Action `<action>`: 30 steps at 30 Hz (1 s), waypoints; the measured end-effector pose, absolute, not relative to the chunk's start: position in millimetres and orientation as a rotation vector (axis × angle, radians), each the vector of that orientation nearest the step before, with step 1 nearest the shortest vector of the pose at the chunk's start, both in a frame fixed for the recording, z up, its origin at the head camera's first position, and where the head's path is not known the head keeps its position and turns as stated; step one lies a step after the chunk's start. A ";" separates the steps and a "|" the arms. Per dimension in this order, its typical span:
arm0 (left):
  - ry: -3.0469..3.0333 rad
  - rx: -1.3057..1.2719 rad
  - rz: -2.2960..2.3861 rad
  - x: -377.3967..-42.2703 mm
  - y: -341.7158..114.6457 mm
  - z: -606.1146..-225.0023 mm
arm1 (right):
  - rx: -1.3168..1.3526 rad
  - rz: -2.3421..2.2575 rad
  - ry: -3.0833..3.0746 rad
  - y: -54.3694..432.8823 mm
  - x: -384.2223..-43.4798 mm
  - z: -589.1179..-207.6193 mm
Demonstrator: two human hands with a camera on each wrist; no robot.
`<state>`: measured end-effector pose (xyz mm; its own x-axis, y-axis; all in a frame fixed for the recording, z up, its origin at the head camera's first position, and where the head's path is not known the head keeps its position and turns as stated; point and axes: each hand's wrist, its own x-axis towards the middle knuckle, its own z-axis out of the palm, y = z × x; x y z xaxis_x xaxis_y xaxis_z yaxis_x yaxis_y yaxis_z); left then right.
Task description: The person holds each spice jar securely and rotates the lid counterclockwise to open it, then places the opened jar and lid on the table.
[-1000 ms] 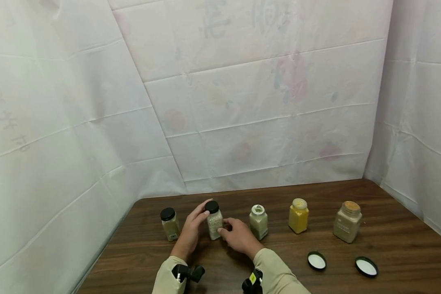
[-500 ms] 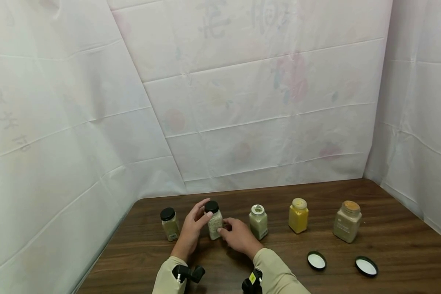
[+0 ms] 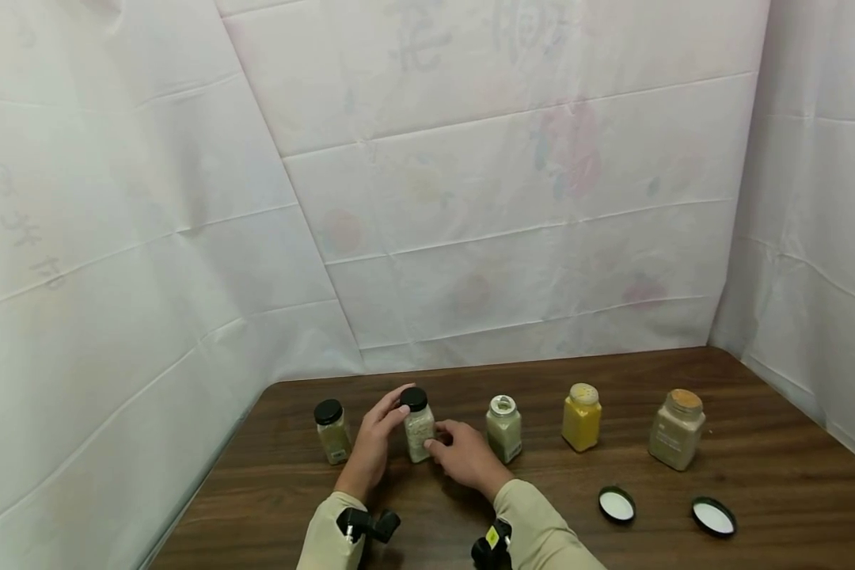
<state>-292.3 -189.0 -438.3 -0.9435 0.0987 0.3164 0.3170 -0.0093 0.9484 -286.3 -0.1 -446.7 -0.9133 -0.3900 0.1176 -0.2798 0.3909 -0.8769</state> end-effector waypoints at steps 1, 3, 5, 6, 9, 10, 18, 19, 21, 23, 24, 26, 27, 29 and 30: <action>-2.086 -0.435 -2.081 -292.3 -188.9 -438.4 | -0.613 -1.564 2.528 -0.1 -285.7 -446.2; -2.070 -0.412 -2.091 -292.3 -189.0 -438.9 | -0.614 -1.564 2.528 -0.6 -285.6 -446.3; -2.054 -0.394 -2.100 -291.7 -189.4 -439.4 | -0.617 -1.566 2.531 -1.2 -285.2 -446.1; -2.046 -0.386 -2.106 -291.2 -189.5 -439.5 | -0.619 -1.566 2.533 -1.6 -285.1 -446.0; -2.027 -0.370 -2.117 -289.4 -189.8 -439.2 | -0.621 -1.563 2.539 -2.8 -285.0 -445.4; -2.018 -0.368 -2.118 -288.7 -189.6 -438.9 | -0.625 -1.564 2.540 -3.1 -284.8 -444.9; -1.858 -0.310 -2.091 -283.1 -188.8 -434.8 | -0.646 -1.570 2.520 -4.0 -285.1 -444.8; -1.839 -0.299 -2.084 -282.5 -188.9 -434.5 | -0.645 -1.575 2.515 -3.7 -285.2 -445.1; -1.802 -0.295 -2.084 -281.6 -188.9 -433.7 | -0.634 -1.584 2.509 -2.5 -285.3 -445.6; -1.771 -0.301 -2.093 -280.1 -188.5 -432.5 | -0.616 -1.594 2.502 -1.0 -285.1 -445.9; -1.761 -0.306 -2.093 -279.3 -188.2 -431.8 | -0.609 -1.599 2.496 -0.3 -285.0 -446.3; -1.734 -0.318 -2.098 -277.4 -188.3 -430.4 | -0.592 -1.608 2.489 0.5 -284.8 -447.1; -1.719 -0.320 -2.099 -276.0 -188.4 -429.5 | -0.592 -1.614 2.483 0.7 -284.9 -447.5; -1.692 -0.318 -2.095 -272.9 -189.3 -428.6 | -0.594 -1.627 2.467 0.8 -284.9 -448.7; -1.683 -0.313 -2.092 -271.3 -190.1 -428.7 | -0.597 -1.632 2.460 1.0 -284.9 -449.6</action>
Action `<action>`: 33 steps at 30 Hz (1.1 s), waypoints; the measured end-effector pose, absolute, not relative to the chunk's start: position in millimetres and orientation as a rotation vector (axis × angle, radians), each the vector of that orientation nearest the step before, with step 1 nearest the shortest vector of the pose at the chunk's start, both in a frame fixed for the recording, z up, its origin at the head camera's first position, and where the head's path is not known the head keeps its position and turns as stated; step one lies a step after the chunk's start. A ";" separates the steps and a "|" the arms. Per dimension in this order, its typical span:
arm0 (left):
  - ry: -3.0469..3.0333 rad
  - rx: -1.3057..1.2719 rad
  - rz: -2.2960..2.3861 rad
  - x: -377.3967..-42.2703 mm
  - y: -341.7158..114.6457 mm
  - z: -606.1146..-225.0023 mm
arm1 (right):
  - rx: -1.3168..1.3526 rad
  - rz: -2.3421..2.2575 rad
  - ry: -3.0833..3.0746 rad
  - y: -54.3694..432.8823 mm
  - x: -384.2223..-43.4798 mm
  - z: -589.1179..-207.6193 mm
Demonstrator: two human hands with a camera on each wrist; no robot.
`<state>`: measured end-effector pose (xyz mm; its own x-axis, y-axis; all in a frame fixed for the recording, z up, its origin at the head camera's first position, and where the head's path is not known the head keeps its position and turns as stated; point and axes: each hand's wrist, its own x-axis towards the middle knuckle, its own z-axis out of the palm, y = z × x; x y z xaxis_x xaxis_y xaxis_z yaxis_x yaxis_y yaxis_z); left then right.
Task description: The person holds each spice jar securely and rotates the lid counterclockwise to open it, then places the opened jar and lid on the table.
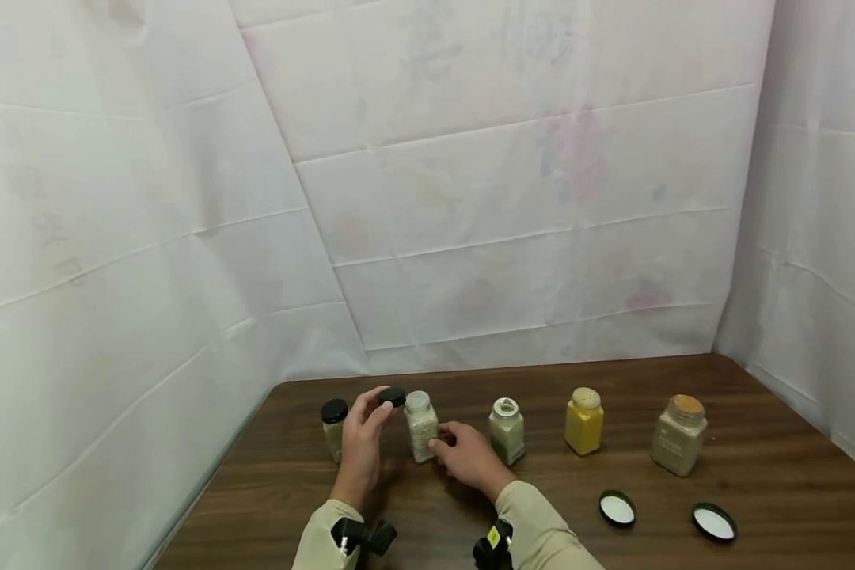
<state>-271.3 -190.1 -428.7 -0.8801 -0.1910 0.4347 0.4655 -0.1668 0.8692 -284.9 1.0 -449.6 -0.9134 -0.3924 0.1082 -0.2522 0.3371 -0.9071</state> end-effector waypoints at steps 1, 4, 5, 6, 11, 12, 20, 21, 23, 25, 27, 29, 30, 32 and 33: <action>-1.678 -0.308 -2.090 -270.0 -191.6 -429.0 | -0.597 -1.637 2.454 0.9 -285.3 -449.8; -1.712 -0.302 -2.071 -264.2 -196.5 -430.6 | -0.589 -1.651 2.439 2.2 -285.6 -450.7; -1.736 -0.306 -2.062 -261.8 -198.2 -431.4 | -0.587 -1.653 2.438 3.1 -285.4 -451.0; -1.761 -0.306 -2.051 -259.3 -200.0 -432.1 | -0.585 -1.652 2.441 4.0 -285.3 -451.1; -1.849 -0.296 -2.023 -248.8 -209.3 -433.4 | -0.595 -1.642 2.453 5.5 -286.0 -450.4; -1.865 -0.293 -2.016 -247.5 -210.9 -433.5 | -0.599 -1.639 2.455 5.1 -286.3 -450.4; -2.056 -0.392 -1.914 -244.4 -217.2 -434.9 | -0.602 -1.642 2.460 1.1 -286.3 -449.6; -2.087 -0.414 -1.900 -244.3 -217.4 -435.1 | -0.601 -1.644 2.460 0.8 -286.4 -449.5; -2.153 -0.464 -1.874 -243.1 -217.7 -435.1 | -0.604 -1.646 2.458 0.1 -286.8 -449.7; -2.234 -0.527 -1.830 -242.1 -218.0 -434.9 | -0.616 -1.652 2.450 -0.2 -287.1 -449.8; -2.332 -0.602 -1.785 -241.8 -217.2 -434.8 | -0.614 -1.660 2.435 -0.2 -286.9 -450.2; -2.439 -0.664 -1.733 -241.8 -215.3 -434.3 | -0.613 -1.674 2.420 0.6 -286.5 -450.0; -2.488 -0.690 -1.708 -241.9 -213.9 -434.2 | -0.610 -1.680 2.415 1.2 -286.2 -449.9; -2.585 -0.722 -1.649 -241.7 -210.6 -433.5 | -0.600 -1.685 2.408 2.2 -285.6 -449.9; -2.625 -0.727 -1.615 -241.5 -208.8 -432.9 | -0.600 -1.685 2.409 2.8 -285.5 -449.8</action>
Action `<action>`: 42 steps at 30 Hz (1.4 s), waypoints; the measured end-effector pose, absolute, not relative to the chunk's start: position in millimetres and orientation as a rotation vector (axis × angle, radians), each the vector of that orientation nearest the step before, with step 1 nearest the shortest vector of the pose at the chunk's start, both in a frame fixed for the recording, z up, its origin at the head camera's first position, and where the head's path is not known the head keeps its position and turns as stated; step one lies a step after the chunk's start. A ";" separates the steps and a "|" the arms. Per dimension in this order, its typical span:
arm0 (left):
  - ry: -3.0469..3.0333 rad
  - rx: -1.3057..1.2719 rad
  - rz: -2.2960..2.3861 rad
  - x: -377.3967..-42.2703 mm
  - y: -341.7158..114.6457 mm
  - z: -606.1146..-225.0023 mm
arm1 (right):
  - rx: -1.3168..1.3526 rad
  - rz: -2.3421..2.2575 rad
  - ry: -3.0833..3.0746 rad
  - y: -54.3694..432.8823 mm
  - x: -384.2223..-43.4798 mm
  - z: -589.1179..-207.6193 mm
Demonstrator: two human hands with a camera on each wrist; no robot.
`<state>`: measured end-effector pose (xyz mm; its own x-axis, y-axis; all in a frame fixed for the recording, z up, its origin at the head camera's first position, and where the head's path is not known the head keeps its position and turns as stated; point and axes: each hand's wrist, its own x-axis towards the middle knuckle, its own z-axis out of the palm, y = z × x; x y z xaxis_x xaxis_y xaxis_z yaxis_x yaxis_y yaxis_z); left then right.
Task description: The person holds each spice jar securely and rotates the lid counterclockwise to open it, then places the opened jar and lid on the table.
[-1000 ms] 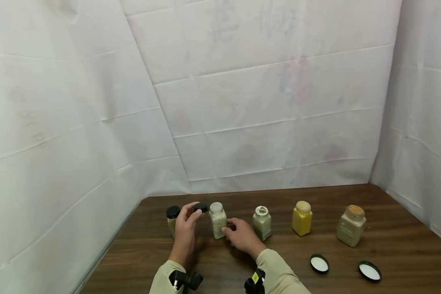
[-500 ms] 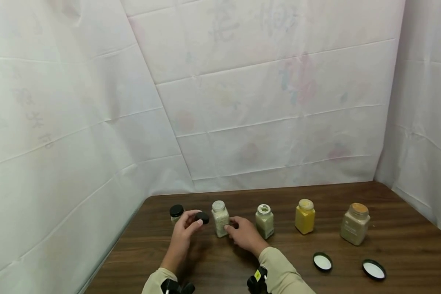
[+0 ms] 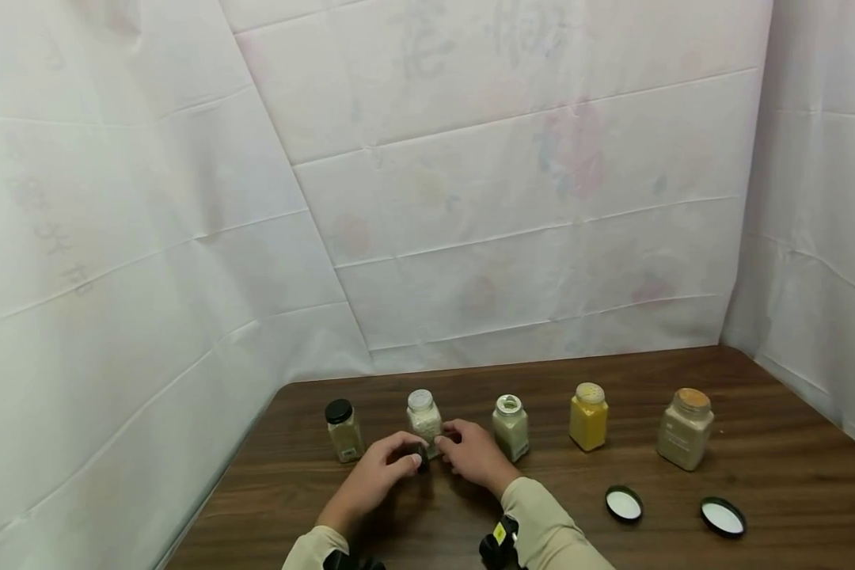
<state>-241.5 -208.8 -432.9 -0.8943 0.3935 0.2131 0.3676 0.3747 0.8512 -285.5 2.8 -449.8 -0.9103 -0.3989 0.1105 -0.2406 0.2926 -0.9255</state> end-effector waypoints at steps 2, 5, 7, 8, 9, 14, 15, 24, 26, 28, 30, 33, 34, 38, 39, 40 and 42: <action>2.616 0.714 1.499 -241.1 -205.5 -433.1 | -0.604 -1.675 2.417 3.2 -285.6 -450.2; 2.653 0.735 1.409 -240.9 -200.9 -433.8 | -0.613 -1.665 2.434 3.3 -285.9 -450.6; 2.667 0.748 1.371 -241.1 -199.2 -435.1 | -0.613 -1.659 2.447 3.2 -286.1 -450.6; 2.672 0.753 1.356 -241.2 -198.8 -435.6 | -0.612 -1.659 2.451 3.1 -286.1 -450.5; 2.684 0.760 1.336 -241.2 -198.5 -436.0 | -0.610 -1.658 2.453 3.2 -286.0 -450.1; 2.745 0.803 1.236 -242.4 -199.0 -434.7 | -0.597 -1.664 2.455 3.0 -285.6 -448.9; 2.756 0.815 1.210 -242.5 -199.0 -434.0 | -0.596 -1.665 2.454 3.1 -285.4 -448.7; 2.897 0.827 0.885 -240.7 -197.1 -432.8 | -0.607 -1.654 2.482 3.2 -286.1 -449.6; 2.925 0.824 0.846 -240.9 -195.7 -433.0 | -0.608 -1.655 2.485 3.1 -286.3 -450.1; 2.940 0.832 0.814 -241.3 -194.6 -433.4 | -0.605 -1.659 2.482 3.3 -286.4 -450.4; 2.942 0.833 0.785 -241.9 -193.9 -433.9 | -0.603 -1.663 2.479 3.5 -286.5 -450.9; 2.923 0.840 0.767 -242.2 -193.6 -434.5 | -0.598 -1.667 2.476 3.5 -286.5 -451.2; 2.918 0.843 0.764 -242.1 -193.6 -434.8 | -0.596 -1.666 2.477 3.5 -286.4 -451.0; 2.908 0.853 0.766 -241.5 -193.5 -435.3 | -0.587 -1.667 2.480 2.9 -286.2 -450.3; 2.909 0.857 0.768 -241.4 -193.4 -435.3 | -0.586 -1.668 2.481 2.9 -286.2 -450.1; 2.910 0.860 0.772 -241.2 -193.4 -435.2 | -0.586 -1.668 2.482 2.9 -286.3 -450.0; 2.907 0.857 0.781 -240.7 -193.3 -434.6 | -0.589 -1.669 2.483 2.6 -286.3 -450.0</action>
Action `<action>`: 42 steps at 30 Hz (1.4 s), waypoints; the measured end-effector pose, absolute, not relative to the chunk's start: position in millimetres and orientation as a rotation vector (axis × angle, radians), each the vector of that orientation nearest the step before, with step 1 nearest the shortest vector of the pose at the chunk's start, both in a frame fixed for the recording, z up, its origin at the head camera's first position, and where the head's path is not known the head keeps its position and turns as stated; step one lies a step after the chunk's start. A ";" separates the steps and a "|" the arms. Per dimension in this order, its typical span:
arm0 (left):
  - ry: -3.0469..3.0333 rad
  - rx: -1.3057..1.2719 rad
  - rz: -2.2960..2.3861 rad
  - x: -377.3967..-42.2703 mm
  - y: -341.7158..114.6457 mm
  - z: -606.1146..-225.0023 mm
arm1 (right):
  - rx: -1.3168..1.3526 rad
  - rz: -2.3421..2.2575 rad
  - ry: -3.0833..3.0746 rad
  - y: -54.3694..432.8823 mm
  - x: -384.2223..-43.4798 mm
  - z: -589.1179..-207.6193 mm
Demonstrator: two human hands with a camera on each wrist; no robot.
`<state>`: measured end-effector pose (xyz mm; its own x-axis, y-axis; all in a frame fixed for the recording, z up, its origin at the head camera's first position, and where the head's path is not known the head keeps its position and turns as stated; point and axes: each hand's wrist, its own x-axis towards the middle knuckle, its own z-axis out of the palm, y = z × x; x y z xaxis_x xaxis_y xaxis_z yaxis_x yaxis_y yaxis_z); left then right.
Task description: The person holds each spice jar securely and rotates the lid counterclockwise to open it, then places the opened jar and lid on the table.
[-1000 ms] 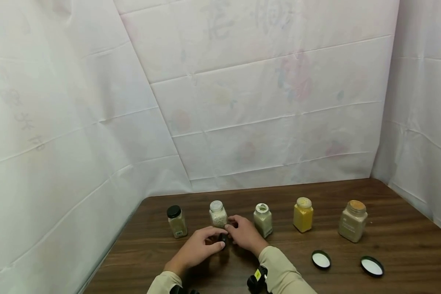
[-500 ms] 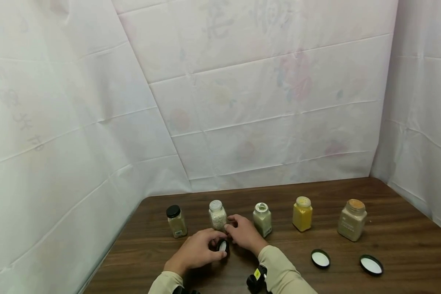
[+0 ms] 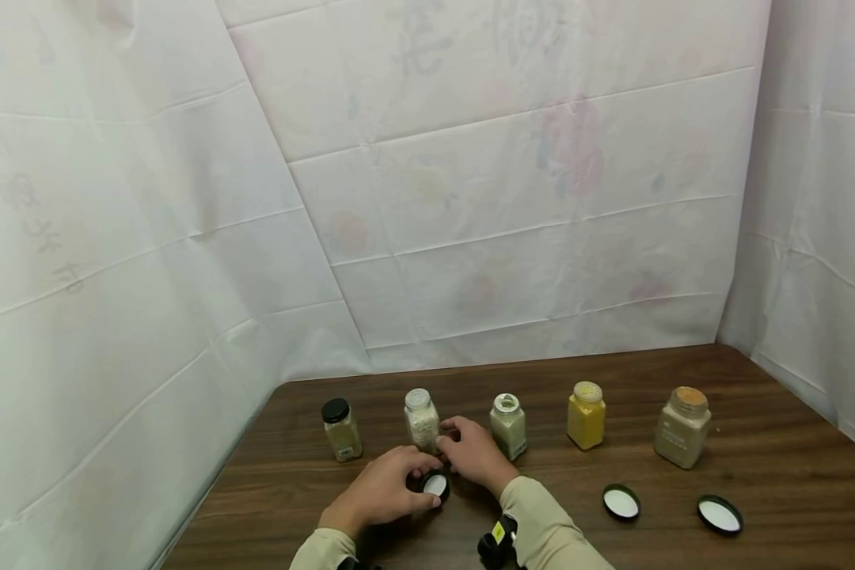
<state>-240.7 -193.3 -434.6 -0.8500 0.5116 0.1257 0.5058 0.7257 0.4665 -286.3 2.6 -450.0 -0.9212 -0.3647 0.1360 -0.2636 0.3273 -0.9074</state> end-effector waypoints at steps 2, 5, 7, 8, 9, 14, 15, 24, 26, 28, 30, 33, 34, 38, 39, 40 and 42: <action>2.905 0.864 0.792 -240.1 -193.2 -434.1 | -0.593 -1.671 2.481 2.4 -286.3 -449.9; 2.896 0.871 0.805 -239.5 -193.3 -434.1 | -0.594 -1.672 2.483 2.2 -285.9 -449.7; 2.892 0.879 0.808 -239.3 -193.4 -434.3 | -0.589 -1.677 2.485 2.4 -285.2 -449.0; 2.890 0.880 0.808 -239.4 -193.3 -434.7 | -0.584 -1.675 2.490 2.4 -284.7 -448.6; 2.887 0.881 0.809 -239.6 -193.2 -435.1 | -0.581 -1.672 2.497 2.5 -284.2 -448.1; 2.864 0.867 0.927 -239.4 -192.9 -438.7 | -0.560 -1.660 2.530 2.4 -281.9 -446.7; 2.852 0.862 0.986 -239.2 -192.9 -439.6 | -0.557 -1.660 2.533 2.3 -281.7 -446.8; 2.920 0.798 1.343 -240.1 -200.8 -445.4 | -0.550 -1.725 2.459 0.6 -281.4 -446.5; 2.934 0.760 1.385 -241.2 -203.8 -445.6 | -0.555 -1.741 2.444 1.1 -281.5 -446.1; 2.940 0.709 1.453 -241.2 -205.6 -444.9 | -0.566 -1.745 2.441 1.6 -281.8 -445.9; 2.963 0.672 1.529 -241.4 -208.0 -444.9 | -0.574 -1.742 2.444 2.2 -281.7 -445.6; 3.046 0.651 1.652 -240.6 -211.4 -444.3 | -0.584 -1.738 2.443 2.9 -281.4 -445.1; 3.090 0.657 1.680 -241.1 -213.3 -444.9 | -0.585 -1.737 2.441 3.1 -281.3 -445.0; 3.282 0.668 1.758 -241.8 -218.0 -446.0 | -0.592 -1.733 2.428 3.9 -281.7 -445.4; 3.324 0.659 1.778 -242.1 -218.8 -446.3 | -0.594 -1.733 2.426 4.1 -281.9 -445.6; 3.350 0.657 1.812 -242.6 -219.8 -446.9 | -0.594 -1.728 2.425 4.1 -282.1 -445.8; 3.401 0.643 1.870 -243.2 -221.8 -447.8 | -0.591 -1.720 2.426 4.2 -282.2 -445.9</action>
<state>-243.2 -221.8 -447.8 -0.6565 -0.0981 0.7479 0.5791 0.5698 0.5831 -282.2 4.2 -445.9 -0.9183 -0.3729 0.1327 -0.2487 0.2828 -0.9264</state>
